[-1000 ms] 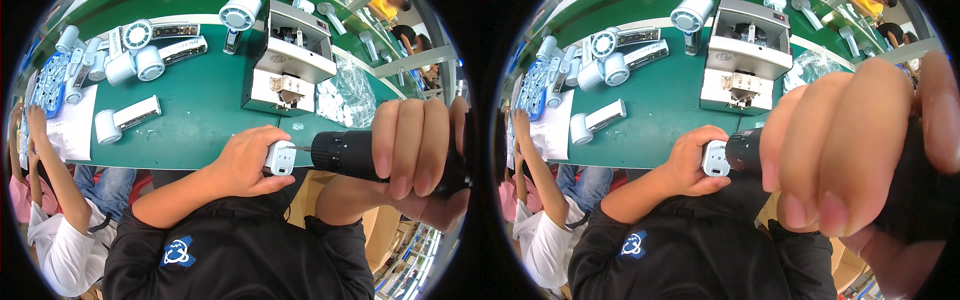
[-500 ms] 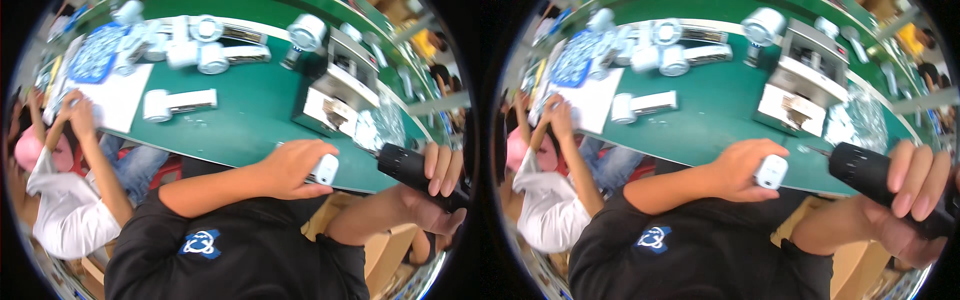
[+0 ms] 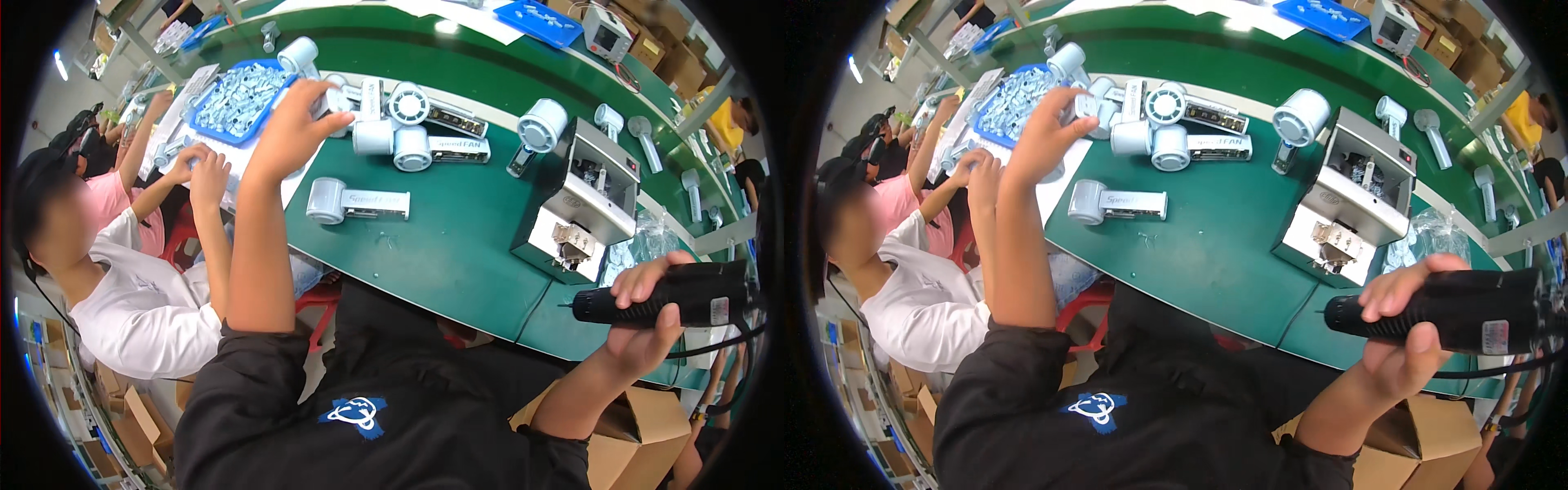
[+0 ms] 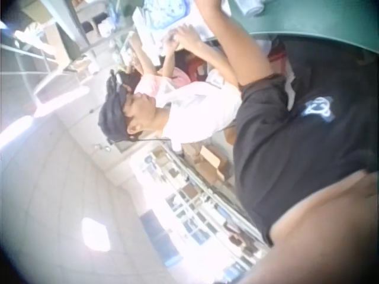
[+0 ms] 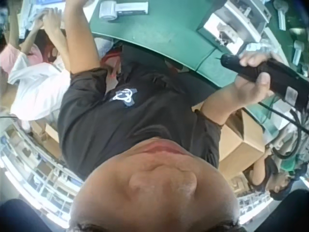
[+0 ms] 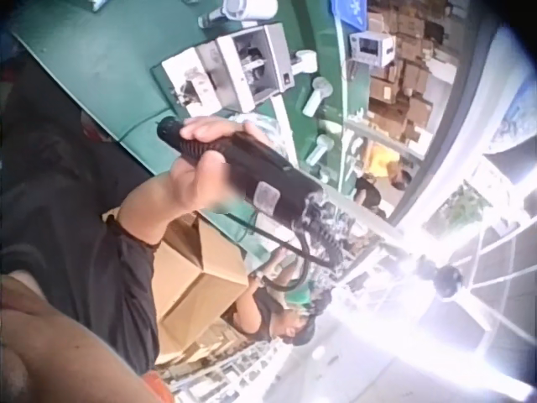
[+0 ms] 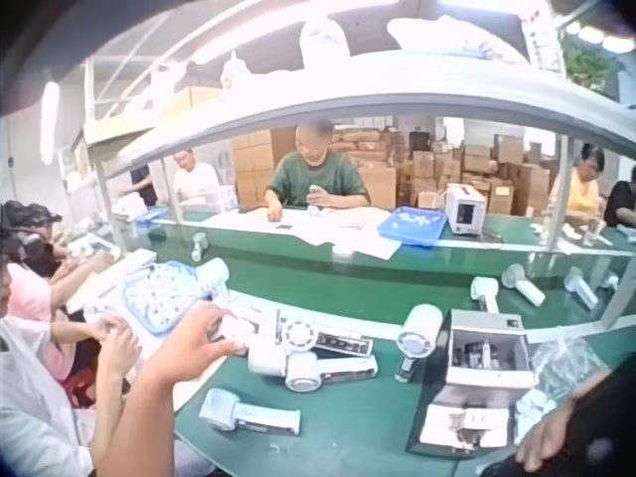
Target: Use an electric screwdriver to assemble small plastic fans at a factory workbench.
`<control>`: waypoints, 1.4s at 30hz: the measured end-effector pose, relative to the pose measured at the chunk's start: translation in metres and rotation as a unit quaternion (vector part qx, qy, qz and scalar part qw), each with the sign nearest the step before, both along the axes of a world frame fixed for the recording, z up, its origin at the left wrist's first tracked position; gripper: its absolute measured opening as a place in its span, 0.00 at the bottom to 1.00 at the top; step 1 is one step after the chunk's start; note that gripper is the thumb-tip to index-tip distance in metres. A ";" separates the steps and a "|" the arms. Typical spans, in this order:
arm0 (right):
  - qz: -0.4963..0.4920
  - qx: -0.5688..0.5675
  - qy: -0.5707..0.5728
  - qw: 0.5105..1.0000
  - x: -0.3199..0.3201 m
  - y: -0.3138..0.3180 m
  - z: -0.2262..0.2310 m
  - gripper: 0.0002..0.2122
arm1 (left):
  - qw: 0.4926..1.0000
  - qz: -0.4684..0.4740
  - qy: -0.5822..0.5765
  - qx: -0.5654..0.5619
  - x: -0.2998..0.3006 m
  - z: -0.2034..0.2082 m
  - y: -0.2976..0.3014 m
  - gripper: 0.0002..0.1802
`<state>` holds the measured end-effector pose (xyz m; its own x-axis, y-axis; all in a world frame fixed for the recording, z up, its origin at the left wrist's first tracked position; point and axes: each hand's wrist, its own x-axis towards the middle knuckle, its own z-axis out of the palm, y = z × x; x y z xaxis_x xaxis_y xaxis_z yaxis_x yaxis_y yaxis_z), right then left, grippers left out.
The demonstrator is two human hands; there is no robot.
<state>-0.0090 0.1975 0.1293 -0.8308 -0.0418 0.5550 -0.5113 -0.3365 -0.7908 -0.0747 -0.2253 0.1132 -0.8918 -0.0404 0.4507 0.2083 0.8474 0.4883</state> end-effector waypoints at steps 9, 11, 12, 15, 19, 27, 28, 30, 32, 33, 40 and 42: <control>-0.035 -0.068 -0.070 0.995 0.015 -0.010 0.004 0.33 | 0.994 0.075 -0.006 -0.082 -0.054 -0.069 -0.010 0.26; -0.079 -0.013 -0.062 0.995 0.016 -0.012 0.002 0.37 | 0.992 0.096 -0.011 -0.079 -0.051 -0.066 -0.003 0.28; -0.085 -0.026 -0.082 0.993 0.018 -0.014 0.000 0.38 | 0.990 0.101 0.007 -0.102 -0.051 -0.067 -0.002 0.27; -0.083 0.001 -0.091 0.992 0.020 -0.014 -0.012 0.36 | 0.979 0.117 0.056 -0.155 -0.055 -0.053 0.017 0.26; -0.124 0.021 -0.123 0.984 0.025 -0.021 -0.033 0.25 | 0.996 -0.032 0.081 -0.033 -0.091 -0.007 0.066 0.20; -0.354 0.089 0.299 0.882 0.069 -0.007 -0.041 0.31 | 0.919 -0.349 0.081 -0.164 -0.160 0.060 0.238 0.17; -0.366 0.038 0.335 0.867 0.063 0.001 -0.037 0.30 | 0.911 -0.373 0.013 -0.174 -0.168 0.062 0.255 0.19; -0.455 0.032 0.330 0.826 0.051 0.029 -0.025 0.26 | 0.870 -0.353 -0.075 -0.334 -0.232 0.038 0.259 0.23; -0.493 0.110 0.247 0.827 0.040 0.072 -0.034 0.20 | 0.844 -0.389 -0.108 -0.352 -0.269 0.023 0.291 0.31; -0.521 0.115 0.125 0.837 0.031 0.089 -0.039 0.13 | 0.792 -0.443 -0.062 -0.415 -0.240 0.040 0.332 0.27; -0.477 0.332 -0.162 0.798 -0.021 0.164 -0.103 0.06 | 0.705 -0.485 -0.005 -0.518 -0.303 -0.006 0.392 0.09; -0.445 0.386 -0.167 0.791 -0.038 0.166 -0.122 0.08 | 0.551 -0.583 0.090 -0.590 -0.311 -0.007 0.396 0.06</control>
